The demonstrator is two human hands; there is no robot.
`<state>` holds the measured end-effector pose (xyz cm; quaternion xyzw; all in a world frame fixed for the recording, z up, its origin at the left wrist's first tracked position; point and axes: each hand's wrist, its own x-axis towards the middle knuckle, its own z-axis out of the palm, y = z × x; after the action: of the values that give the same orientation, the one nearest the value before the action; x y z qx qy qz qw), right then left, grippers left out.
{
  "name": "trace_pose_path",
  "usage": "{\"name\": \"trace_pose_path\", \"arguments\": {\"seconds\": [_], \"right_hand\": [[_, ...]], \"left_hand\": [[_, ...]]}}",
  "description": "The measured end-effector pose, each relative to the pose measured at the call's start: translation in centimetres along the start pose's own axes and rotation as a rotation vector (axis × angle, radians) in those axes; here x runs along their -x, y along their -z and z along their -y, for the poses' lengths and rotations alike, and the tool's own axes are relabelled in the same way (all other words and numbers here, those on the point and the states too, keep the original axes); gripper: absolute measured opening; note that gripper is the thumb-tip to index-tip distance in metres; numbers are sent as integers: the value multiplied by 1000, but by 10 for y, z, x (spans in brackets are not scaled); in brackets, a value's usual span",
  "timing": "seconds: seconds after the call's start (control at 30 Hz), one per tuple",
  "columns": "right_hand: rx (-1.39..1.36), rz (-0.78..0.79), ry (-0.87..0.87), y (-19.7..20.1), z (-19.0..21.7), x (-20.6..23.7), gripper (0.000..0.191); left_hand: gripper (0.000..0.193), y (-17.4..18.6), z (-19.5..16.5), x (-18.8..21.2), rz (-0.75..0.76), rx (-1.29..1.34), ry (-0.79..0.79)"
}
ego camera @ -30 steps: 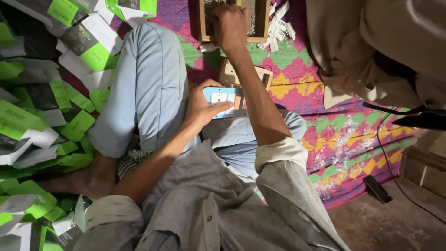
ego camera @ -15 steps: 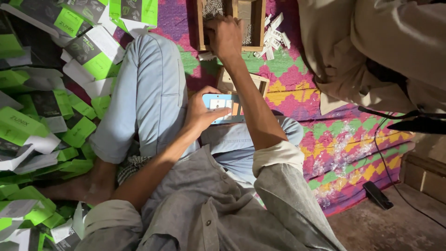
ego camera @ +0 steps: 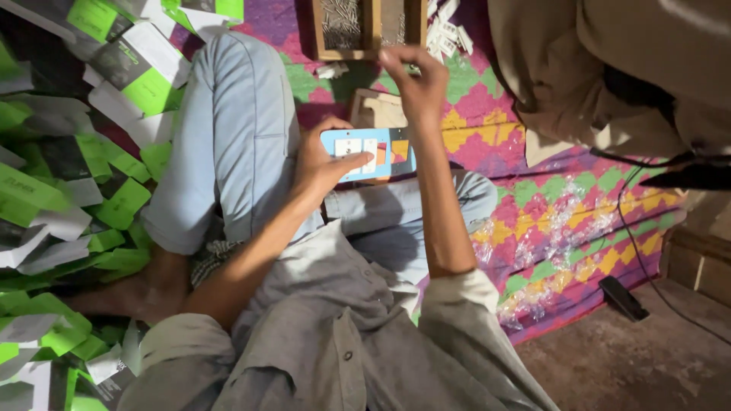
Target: The person sits on the floor and assembles a multi-gang electrical switch plate by inserting white switch modules into the plate's cutouts and securing them with screws. The person repeatedly flips the plate to access the back, picks up screws from a wooden box, and tightens them by hand.
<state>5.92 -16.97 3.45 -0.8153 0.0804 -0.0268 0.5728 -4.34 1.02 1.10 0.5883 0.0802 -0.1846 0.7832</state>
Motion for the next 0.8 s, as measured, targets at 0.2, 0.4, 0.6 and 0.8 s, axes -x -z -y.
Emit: {"name": "trace_pose_path", "arguments": {"seconds": [0.2, 0.4, 0.6, 0.8], "right_hand": [[32, -90, -136, 44, 15, 116, 15], [39, -95, -60, 30, 16, 143, 19], [176, -112, 66, 17, 17, 134, 20], [263, -103, 49, 12, 20, 130, 17]], "left_hand": [[40, -2, 2, -3, 26, -40, -20], [42, 3, -1, -4, 58, 1, 4], [43, 5, -1, -4, 50, -100, -47], [41, 4, -3, -5, 50, -133, -143]]}}
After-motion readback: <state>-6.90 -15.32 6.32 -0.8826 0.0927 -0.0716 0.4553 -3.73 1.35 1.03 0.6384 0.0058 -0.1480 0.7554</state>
